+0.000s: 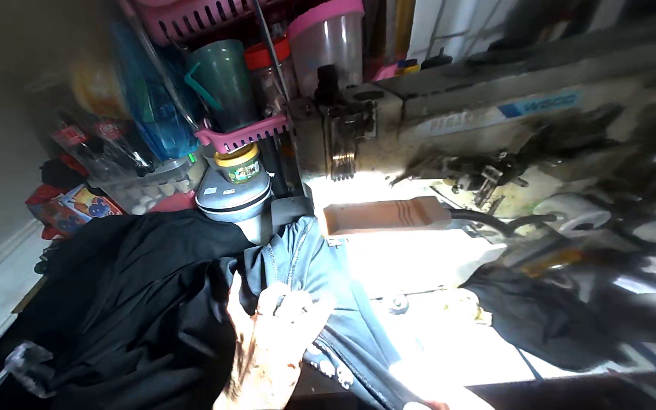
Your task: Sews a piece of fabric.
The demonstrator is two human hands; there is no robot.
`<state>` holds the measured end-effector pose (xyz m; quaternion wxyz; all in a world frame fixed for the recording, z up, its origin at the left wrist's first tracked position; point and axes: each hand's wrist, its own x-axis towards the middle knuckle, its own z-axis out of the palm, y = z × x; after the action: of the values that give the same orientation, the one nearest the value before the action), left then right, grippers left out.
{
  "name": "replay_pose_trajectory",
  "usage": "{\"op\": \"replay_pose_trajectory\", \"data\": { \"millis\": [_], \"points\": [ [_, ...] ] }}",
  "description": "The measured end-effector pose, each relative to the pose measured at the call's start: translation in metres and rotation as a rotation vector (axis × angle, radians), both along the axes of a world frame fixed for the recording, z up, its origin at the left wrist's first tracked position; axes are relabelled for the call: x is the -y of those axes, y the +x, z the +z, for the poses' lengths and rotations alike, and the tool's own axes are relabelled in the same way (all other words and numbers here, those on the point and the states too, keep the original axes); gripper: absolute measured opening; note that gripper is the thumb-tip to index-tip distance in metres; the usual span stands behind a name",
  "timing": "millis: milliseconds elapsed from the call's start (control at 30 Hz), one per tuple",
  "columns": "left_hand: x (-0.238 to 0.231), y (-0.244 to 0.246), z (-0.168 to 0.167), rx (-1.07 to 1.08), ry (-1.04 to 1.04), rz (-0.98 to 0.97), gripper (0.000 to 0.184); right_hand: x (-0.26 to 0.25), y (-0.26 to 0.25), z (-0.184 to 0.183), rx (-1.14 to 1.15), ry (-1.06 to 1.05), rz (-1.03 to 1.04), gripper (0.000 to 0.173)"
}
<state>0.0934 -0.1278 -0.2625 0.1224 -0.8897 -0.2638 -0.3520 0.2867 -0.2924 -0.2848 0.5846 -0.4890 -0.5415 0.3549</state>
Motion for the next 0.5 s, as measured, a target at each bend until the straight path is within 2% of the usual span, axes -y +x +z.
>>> {"op": "replay_pose_trajectory", "data": {
  "millis": [200, 333, 500],
  "points": [
    [-0.013, 0.011, 0.013, -0.095, -0.028, 0.054, 0.059, -0.015, -0.002, -0.001, 0.0, -0.058, -0.059, 0.016],
    [-0.024, 0.017, 0.024, -0.201, -0.059, 0.096, 0.066, -0.025, -0.001, -0.002, 0.043, -0.128, -0.108, 0.023],
    [-0.041, 0.026, 0.035, -0.254, -0.074, 0.107, 0.061, -0.045, 0.003, -0.002, -0.008, -0.161, -0.115, 0.02]
  ]
}}
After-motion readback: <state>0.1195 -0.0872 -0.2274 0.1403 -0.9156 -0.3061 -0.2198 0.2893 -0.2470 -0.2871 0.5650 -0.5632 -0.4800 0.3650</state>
